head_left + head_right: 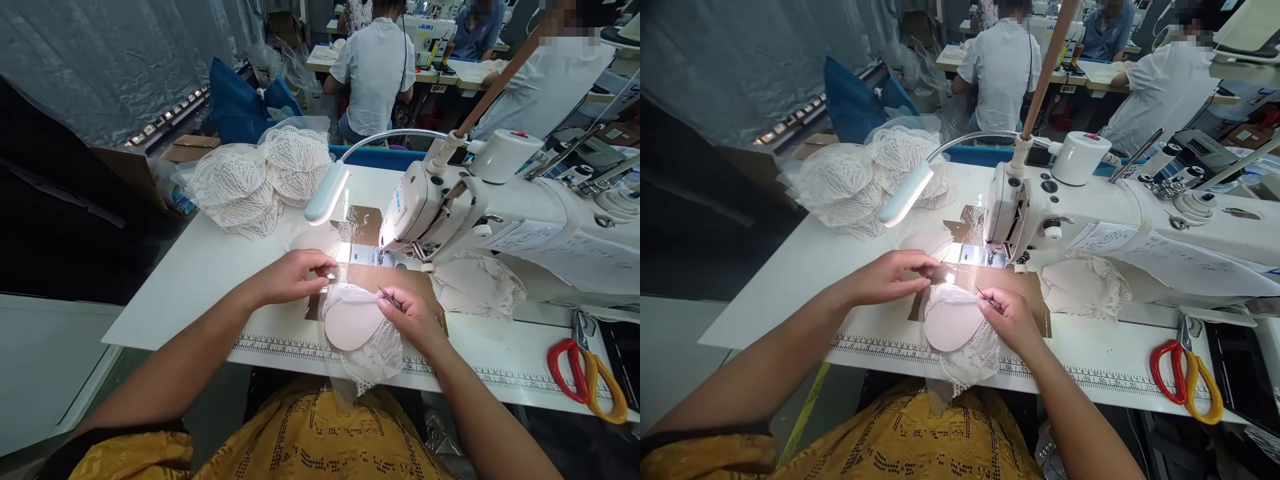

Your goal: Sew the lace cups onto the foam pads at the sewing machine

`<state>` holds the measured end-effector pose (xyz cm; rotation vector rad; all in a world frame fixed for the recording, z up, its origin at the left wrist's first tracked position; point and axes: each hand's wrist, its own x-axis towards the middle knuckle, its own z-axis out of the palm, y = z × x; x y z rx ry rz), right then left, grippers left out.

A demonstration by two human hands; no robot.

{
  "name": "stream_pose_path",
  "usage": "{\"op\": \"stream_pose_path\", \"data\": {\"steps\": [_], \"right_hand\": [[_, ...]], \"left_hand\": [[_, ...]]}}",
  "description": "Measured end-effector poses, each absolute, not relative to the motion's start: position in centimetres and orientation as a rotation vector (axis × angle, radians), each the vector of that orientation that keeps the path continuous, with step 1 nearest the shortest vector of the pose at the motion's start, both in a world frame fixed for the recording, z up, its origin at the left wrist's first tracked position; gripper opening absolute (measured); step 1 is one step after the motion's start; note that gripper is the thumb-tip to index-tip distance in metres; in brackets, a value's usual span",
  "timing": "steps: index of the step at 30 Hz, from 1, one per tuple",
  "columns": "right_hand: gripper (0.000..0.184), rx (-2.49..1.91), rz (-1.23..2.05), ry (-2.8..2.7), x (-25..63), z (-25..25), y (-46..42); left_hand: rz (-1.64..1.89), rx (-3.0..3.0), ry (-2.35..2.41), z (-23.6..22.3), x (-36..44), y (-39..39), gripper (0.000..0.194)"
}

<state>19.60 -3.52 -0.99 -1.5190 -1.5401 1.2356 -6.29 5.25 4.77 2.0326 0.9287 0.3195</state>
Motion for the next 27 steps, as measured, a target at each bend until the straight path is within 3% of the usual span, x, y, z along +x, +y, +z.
{"op": "stream_pose_path", "data": {"steps": [3, 7, 12, 17, 21, 27], "right_hand": [[0.030, -1.513, 1.165, -1.582, 19.9, -0.9, -3.7], [0.032, -1.494, 1.083, -1.617, 19.8, -0.8, -4.1], [0.035, -1.565, 1.004, -1.633, 19.8, -0.5, -4.4], [0.029, -1.819, 0.683, -1.491, 20.9, 0.1, -4.5], [0.035, -1.717, 0.806, -1.664, 21.3, 0.7, -4.5], [0.040, -1.522, 0.933, -1.893, 20.4, 2.1, -3.6]], "left_hand": [[0.251, 1.923, 1.080, 4.3, -7.7, 4.5, 0.029], [0.143, 1.488, 0.892, 2.6, -7.3, 3.1, 0.037], [0.352, 1.168, 0.822, 0.7, -4.2, 1.7, 0.036], [0.428, 1.252, 0.809, 0.6, -3.6, 1.8, 0.039], [0.455, 1.276, 0.758, 0.9, -3.5, 1.7, 0.032], [0.527, 1.309, 0.804, 0.9, -2.6, 1.4, 0.037]]}}
